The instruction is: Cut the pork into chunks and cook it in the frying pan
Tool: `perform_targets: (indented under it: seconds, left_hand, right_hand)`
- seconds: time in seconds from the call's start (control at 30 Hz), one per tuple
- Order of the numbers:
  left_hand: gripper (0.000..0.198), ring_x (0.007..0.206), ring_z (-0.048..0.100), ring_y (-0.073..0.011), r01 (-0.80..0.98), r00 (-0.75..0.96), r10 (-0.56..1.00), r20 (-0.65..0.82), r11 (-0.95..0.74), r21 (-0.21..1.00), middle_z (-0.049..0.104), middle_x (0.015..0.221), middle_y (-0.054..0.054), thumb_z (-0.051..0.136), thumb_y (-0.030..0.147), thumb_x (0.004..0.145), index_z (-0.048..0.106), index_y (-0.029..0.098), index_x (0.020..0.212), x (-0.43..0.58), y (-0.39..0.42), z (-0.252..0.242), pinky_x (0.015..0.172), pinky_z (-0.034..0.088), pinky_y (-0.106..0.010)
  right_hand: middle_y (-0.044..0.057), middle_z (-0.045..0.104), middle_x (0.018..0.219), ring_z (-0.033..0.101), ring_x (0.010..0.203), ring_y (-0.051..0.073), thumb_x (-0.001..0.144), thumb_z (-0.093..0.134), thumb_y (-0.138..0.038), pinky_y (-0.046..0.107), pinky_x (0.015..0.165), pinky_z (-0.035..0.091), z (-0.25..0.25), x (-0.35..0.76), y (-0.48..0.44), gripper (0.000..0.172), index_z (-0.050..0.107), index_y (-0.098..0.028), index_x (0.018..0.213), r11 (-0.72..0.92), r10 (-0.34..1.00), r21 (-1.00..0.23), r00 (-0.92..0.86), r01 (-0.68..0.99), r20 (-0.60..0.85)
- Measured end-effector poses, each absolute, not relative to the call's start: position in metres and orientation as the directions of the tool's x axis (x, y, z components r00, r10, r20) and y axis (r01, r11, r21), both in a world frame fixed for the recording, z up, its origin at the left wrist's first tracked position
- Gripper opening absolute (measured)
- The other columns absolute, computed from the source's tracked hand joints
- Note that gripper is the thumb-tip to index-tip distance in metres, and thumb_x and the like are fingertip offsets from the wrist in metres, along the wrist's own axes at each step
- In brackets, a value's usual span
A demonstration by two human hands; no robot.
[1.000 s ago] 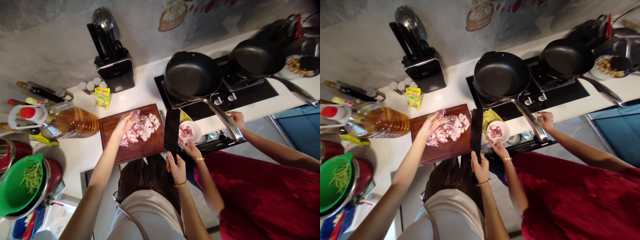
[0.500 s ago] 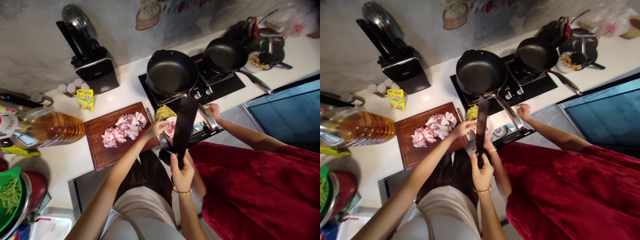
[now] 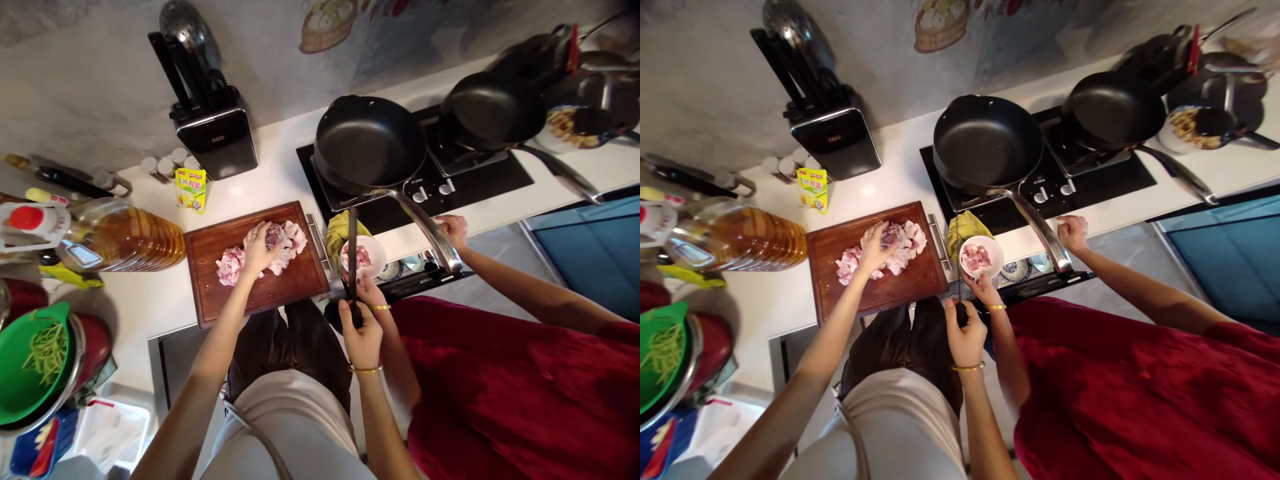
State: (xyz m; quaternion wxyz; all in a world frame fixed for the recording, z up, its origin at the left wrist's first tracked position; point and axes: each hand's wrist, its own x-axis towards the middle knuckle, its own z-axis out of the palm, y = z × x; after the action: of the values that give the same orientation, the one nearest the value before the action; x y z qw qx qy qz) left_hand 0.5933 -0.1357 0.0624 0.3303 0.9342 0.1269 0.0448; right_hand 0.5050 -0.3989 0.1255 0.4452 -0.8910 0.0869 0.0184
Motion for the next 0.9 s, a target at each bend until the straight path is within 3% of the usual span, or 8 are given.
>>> perform_targets:
  seconds: [0.1, 0.2, 0.33, 0.47, 0.67, 0.77, 0.9]
  left_hand:
    - [0.063, 0.135, 0.03, -0.0344, 0.151, 0.986, 0.099, -0.132, -0.861, 0.485, 0.035, 0.148, -0.013, 0.068, 0.045, 0.073, 0.049, 0.023, 0.129, 0.602, -0.131, 0.052, 0.11, 0.019, -0.052]
    - [0.05, 0.131, 0.034, -0.0335, 0.121, 0.981, 0.046, -0.188, -0.903, 0.411, 0.043, 0.141, -0.011, 0.066, 0.037, 0.075, 0.053, 0.023, 0.121, 0.605, -0.133, 0.046, 0.11, 0.019, -0.052]
    - [0.042, 0.124, 0.042, -0.0311, 0.073, 0.992, 0.033, -0.123, -0.938, 0.339, 0.052, 0.13, -0.012, 0.06, 0.025, 0.076, 0.056, 0.02, 0.117, 0.589, -0.133, 0.046, 0.11, 0.02, -0.051]
    - [0.034, 0.125, 0.041, -0.0266, -0.016, 0.999, -0.024, -0.022, -0.944, 0.33, 0.055, 0.128, -0.01, 0.053, 0.022, 0.081, 0.058, 0.02, 0.114, 0.555, -0.134, 0.046, 0.114, 0.015, -0.047]
    - [0.02, 0.13, 0.038, -0.0262, 0.067, 0.997, 0.076, 0.011, -0.929, 0.365, 0.051, 0.135, -0.006, 0.051, 0.031, 0.086, 0.063, 0.024, 0.1, 0.522, -0.143, 0.047, 0.115, 0.009, -0.051]
    - [0.021, 0.127, 0.04, -0.0264, 0.14, 0.985, 0.169, 0.037, -0.902, 0.409, 0.055, 0.13, -0.005, 0.053, 0.041, 0.085, 0.063, 0.026, 0.097, 0.534, -0.144, 0.053, 0.115, 0.007, -0.051]
    - [0.026, 0.126, 0.041, -0.0235, 0.218, 0.967, 0.253, 0.029, -0.879, 0.424, 0.055, 0.128, -0.006, 0.047, 0.03, 0.088, 0.056, 0.025, 0.112, 0.589, -0.141, 0.056, 0.113, 0.013, -0.045]
  right_hand:
    - [0.007, 0.068, 0.07, 0.061, 0.063, 0.018, 0.082, 0.052, -0.058, 0.026, 0.063, 0.047, 0.108, 0.51, -0.396, 0.047, 0.066, -0.013, 0.087, -0.645, -0.025, -0.749, 0.984, -0.152, -0.179]
    - [0.009, 0.068, 0.07, 0.061, 0.062, 0.019, 0.084, 0.044, -0.062, 0.028, 0.063, 0.046, 0.088, 0.512, -0.391, 0.054, 0.065, -0.013, 0.087, -0.673, 0.046, -0.722, 0.966, -0.159, -0.255]
    - [0.013, 0.069, 0.075, 0.064, 0.069, 0.023, 0.087, 0.033, -0.064, 0.031, 0.066, 0.046, 0.063, 0.521, -0.381, 0.06, 0.064, -0.013, 0.091, -0.726, 0.067, -0.666, 0.947, -0.169, -0.314]
    - [0.016, 0.07, 0.084, 0.066, 0.076, 0.026, 0.091, 0.033, -0.055, 0.031, 0.067, 0.045, 0.051, 0.545, -0.371, 0.052, 0.063, -0.013, 0.101, -0.814, 0.101, -0.565, 0.925, -0.135, -0.367]
    - [0.016, 0.071, 0.082, 0.067, 0.076, 0.028, 0.093, 0.036, -0.049, 0.032, 0.067, 0.044, 0.055, 0.567, -0.364, 0.046, 0.062, -0.013, 0.104, -0.89, 0.161, -0.453, 0.889, -0.057, -0.429]
    - [0.016, 0.071, 0.084, 0.068, 0.077, 0.028, 0.093, 0.034, -0.05, 0.031, 0.067, 0.045, 0.052, 0.562, -0.366, 0.048, 0.062, -0.013, 0.103, -0.866, 0.16, -0.495, 0.9, -0.069, -0.406]
    - [0.016, 0.071, 0.086, 0.068, 0.08, 0.028, 0.09, 0.033, -0.056, 0.032, 0.069, 0.046, 0.05, 0.548, -0.373, 0.054, 0.064, -0.013, 0.1, -0.802, 0.121, -0.581, 0.916, -0.136, -0.382]
